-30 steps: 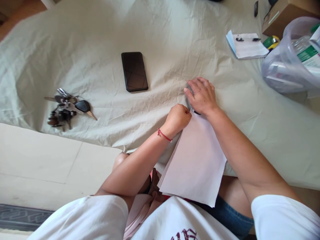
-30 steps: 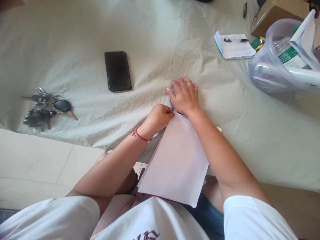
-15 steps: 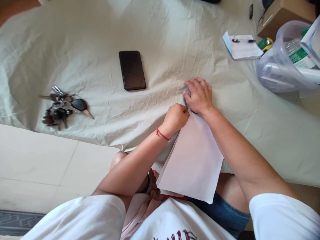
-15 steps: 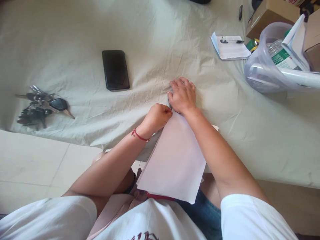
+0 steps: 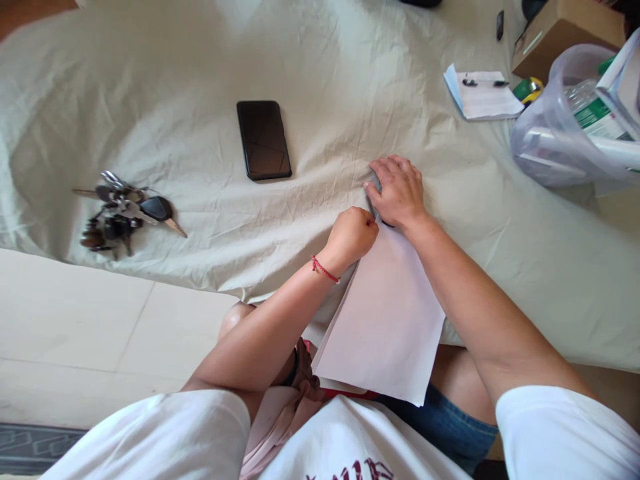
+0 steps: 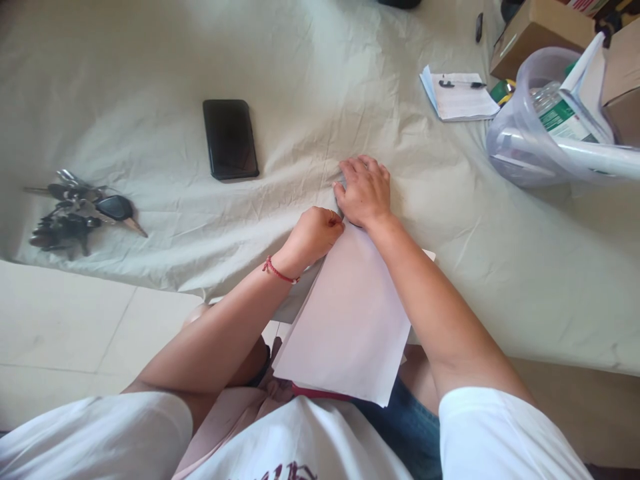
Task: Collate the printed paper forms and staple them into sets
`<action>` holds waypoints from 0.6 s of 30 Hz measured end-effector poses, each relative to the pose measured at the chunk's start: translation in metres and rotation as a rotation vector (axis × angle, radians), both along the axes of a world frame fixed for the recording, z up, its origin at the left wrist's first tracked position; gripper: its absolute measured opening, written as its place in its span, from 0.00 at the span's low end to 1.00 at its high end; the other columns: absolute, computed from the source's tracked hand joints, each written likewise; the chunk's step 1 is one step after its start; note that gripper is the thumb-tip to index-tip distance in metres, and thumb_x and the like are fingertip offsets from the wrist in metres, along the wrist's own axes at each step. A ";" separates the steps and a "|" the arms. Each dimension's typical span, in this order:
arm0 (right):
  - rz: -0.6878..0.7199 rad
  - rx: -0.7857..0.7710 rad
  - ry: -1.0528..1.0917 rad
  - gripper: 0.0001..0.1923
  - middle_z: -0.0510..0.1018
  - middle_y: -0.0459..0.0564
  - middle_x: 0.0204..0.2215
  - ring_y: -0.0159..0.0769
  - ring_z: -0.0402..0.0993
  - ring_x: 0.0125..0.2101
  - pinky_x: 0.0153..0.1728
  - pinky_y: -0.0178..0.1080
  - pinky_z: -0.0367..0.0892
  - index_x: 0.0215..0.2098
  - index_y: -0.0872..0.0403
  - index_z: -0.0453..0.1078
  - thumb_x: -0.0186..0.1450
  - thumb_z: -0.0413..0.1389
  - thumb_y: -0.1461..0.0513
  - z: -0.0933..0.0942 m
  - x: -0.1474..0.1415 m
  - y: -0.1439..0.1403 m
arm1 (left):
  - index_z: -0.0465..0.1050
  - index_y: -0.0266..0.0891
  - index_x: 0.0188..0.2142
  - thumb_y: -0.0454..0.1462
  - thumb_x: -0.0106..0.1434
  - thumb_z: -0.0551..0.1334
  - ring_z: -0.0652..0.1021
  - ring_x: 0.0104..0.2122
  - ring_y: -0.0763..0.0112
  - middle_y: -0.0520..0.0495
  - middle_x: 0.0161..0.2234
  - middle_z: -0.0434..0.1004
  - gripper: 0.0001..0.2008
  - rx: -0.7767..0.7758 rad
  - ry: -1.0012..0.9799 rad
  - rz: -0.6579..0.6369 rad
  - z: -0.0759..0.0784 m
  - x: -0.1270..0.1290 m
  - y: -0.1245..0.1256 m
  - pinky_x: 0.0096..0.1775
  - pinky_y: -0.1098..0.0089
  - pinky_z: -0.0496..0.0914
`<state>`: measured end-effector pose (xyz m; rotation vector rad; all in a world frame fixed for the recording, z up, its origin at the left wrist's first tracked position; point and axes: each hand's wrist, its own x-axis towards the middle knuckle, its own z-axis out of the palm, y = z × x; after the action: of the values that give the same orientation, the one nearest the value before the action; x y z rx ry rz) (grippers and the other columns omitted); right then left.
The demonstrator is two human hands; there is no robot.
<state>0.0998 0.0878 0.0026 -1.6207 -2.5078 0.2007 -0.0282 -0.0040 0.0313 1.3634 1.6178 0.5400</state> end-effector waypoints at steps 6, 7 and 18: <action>-0.013 0.004 -0.020 0.39 0.74 0.63 0.74 0.61 0.60 0.78 0.76 0.67 0.55 0.76 0.55 0.70 0.84 0.36 0.42 0.002 -0.002 -0.002 | 0.57 0.44 0.20 0.25 0.65 0.58 0.60 0.26 0.70 0.54 0.21 0.59 0.21 -0.010 0.002 0.005 0.003 0.000 -0.001 0.35 0.64 0.57; -0.012 0.003 -0.025 0.40 0.74 0.63 0.74 0.61 0.59 0.78 0.76 0.66 0.55 0.76 0.55 0.69 0.84 0.35 0.42 0.002 -0.002 -0.002 | 0.57 0.44 0.20 0.25 0.66 0.58 0.60 0.26 0.70 0.54 0.21 0.60 0.21 -0.010 0.004 0.005 0.003 0.000 -0.001 0.35 0.64 0.58; -0.012 0.017 -0.010 0.43 0.74 0.63 0.74 0.60 0.61 0.77 0.76 0.65 0.55 0.77 0.55 0.69 0.83 0.31 0.40 0.002 -0.001 -0.002 | 0.65 0.43 0.23 0.27 0.66 0.59 0.69 0.29 0.65 0.52 0.23 0.65 0.17 -0.008 0.075 -0.023 0.001 0.000 -0.001 0.40 0.64 0.66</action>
<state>0.0992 0.0859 0.0042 -1.6343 -2.4992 0.1704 -0.0277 -0.0047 0.0325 1.4099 1.6604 0.4730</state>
